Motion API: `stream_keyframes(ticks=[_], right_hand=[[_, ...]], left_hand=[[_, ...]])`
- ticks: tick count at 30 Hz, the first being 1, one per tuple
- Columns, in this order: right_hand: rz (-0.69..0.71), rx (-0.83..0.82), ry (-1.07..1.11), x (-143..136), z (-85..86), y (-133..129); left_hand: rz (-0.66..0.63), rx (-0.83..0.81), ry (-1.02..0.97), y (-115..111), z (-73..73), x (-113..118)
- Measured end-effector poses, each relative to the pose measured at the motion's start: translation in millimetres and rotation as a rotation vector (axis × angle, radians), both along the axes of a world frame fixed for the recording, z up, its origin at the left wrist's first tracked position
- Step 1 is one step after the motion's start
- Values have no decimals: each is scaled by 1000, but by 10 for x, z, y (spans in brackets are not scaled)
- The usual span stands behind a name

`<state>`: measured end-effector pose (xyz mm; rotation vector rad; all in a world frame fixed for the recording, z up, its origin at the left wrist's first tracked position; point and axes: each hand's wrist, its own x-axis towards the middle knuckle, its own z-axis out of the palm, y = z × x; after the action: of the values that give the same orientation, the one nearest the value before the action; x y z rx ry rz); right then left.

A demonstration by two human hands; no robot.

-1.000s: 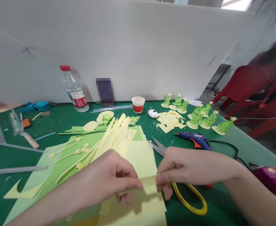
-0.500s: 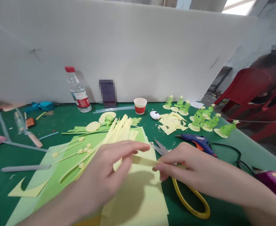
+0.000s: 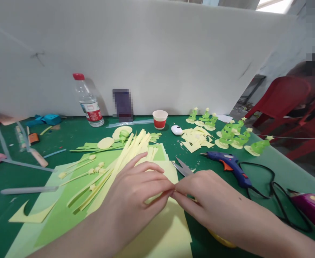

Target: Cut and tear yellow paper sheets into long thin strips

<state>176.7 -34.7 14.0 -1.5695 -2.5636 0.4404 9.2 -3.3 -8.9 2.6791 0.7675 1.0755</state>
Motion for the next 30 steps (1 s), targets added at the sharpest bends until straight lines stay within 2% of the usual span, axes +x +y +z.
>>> stream_keyframes(ticks=[7, 14, 19, 23, 25, 27, 28, 30], right_hand=[[-4, -47, -90, -29, 23, 32], [-89, -43, -39, 24, 69, 30], [-113, -45, -51, 161, 95, 47], [-112, -86, -76, 201, 100, 67], [-90, -87, -52, 172, 99, 64], [-71, -95, -29, 125, 90, 51], [-69, -97, -22, 102, 83, 42], [-63, -79, -19, 67, 65, 23]], left_hand=[[79, 66, 0, 28, -47, 3], [96, -3, 49, 113, 36, -33], [235, -55, 65, 256, 129, -163], [367, -63, -29, 314, 203, -268], [296, -188, -63, 271, 206, -240], [143, -221, -66, 198, 167, -164], [61, -190, -69, 160, 133, -118], [-8, -101, -39, 97, 51, -36]])
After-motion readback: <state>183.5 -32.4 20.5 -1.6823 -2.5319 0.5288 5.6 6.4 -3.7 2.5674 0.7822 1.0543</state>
